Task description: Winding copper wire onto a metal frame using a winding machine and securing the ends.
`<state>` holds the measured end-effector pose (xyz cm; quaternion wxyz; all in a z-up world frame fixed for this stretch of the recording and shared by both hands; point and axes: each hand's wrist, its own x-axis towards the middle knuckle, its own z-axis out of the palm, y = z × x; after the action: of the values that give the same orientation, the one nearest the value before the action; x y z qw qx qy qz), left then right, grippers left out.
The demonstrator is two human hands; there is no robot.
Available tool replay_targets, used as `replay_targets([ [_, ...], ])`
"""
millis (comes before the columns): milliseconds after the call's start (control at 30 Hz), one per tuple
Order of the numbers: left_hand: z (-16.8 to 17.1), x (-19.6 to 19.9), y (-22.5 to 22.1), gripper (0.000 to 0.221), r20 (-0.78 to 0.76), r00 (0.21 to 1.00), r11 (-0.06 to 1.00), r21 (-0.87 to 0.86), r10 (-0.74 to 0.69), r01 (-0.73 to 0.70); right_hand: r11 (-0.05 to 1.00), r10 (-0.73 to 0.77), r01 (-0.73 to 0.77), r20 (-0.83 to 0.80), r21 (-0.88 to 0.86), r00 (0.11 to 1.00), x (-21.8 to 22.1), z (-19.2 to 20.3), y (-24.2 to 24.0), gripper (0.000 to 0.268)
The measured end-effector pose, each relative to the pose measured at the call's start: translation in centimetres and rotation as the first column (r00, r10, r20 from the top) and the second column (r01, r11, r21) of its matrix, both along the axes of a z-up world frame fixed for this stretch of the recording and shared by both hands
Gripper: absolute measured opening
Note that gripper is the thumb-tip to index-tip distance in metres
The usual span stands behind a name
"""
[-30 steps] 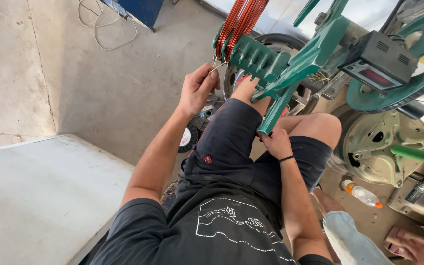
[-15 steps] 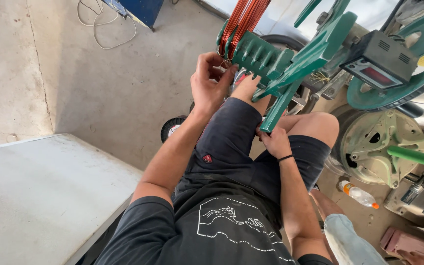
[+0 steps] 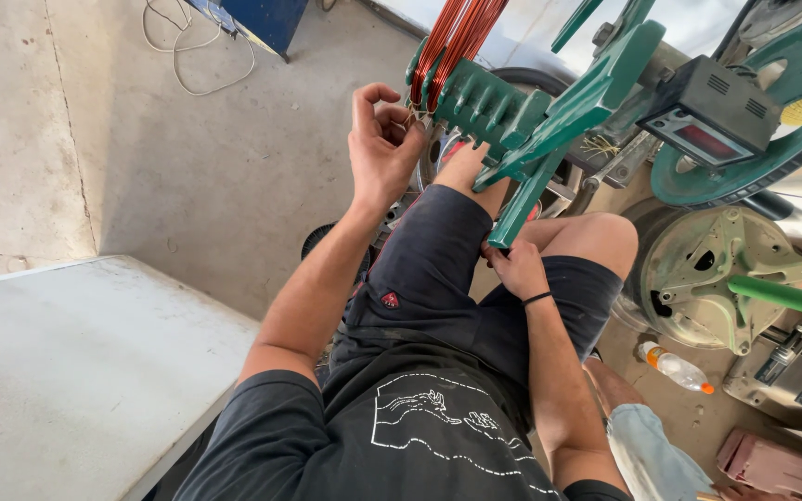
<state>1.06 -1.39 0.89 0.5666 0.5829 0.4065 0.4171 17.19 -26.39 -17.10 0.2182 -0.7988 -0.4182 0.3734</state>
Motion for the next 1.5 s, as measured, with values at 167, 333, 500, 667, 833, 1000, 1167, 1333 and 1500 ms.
replay_targets([
  [167, 1.1, -0.3, 0.3, 0.037, -0.069, 0.995, 0.995, 0.064, -0.078, 0.082, 0.999, -0.011, 0.012, -0.014, 0.041, 1.0, 0.1, 0.1, 0.1, 0.026],
  [333, 1.7, -0.6, 0.5, 0.033, -0.152, 0.974, 0.986, -0.031, -0.166, 0.163, 1.0, -0.022, 0.022, -0.018, 0.004, 1.0, -0.1, 0.6, 0.2, 0.029],
  [500, 0.4, -1.4, 0.4, 0.032, -0.179, 0.965, 0.981, -0.051, -0.192, 0.186, 1.0, -0.022, 0.022, -0.036, -0.008, 0.999, -0.2, 0.7, 0.2, 0.034],
  [667, 0.2, -1.0, 1.0, 0.058, -0.468, 0.87, 0.978, 0.05, -0.158, 0.205, 0.995, -0.087, 0.088, -0.03, 0.036, 0.996, -0.6, 1.2, 0.5, 0.027],
  [833, -0.1, -0.5, 1.6, 0.045, -0.644, 0.765, 0.947, 0.243, -0.005, 0.211, 0.991, -0.132, 0.133, -0.053, 0.025, 0.99, -0.4, 0.3, 0.2, 0.027],
  [1000, -2.3, -1.5, 2.2, 0.032, -0.662, 0.744, 0.841, 0.452, 0.091, 0.298, 0.982, -0.128, 0.142, -0.112, 0.127, 0.985, 1.4, 3.3, -0.4, 0.013],
  [1167, -2.3, -2.8, 2.3, 0.02, -0.352, 0.882, 0.916, 0.134, -0.314, 0.379, 0.864, -0.355, 0.392, -0.168, 0.316, 0.92, 9.9, 5.5, -3.8, 0.015],
  [1333, -4.7, -4.2, 3.3, 0.029, -0.06, 0.899, 0.9, 0.01, -0.435, 0.436, 0.732, -0.567, 0.622, -0.259, 0.277, 0.782, 16.1, -1.6, -6.3, 0.014],
  [1500, -5.4, -4.0, 3.3, 0.032, 0.094, 0.922, 0.926, 0.047, -0.377, 0.374, 0.513, -0.661, 0.599, -0.163, 0.615, 0.733, 24.0, -6.4, -3.6, 0.026],
])
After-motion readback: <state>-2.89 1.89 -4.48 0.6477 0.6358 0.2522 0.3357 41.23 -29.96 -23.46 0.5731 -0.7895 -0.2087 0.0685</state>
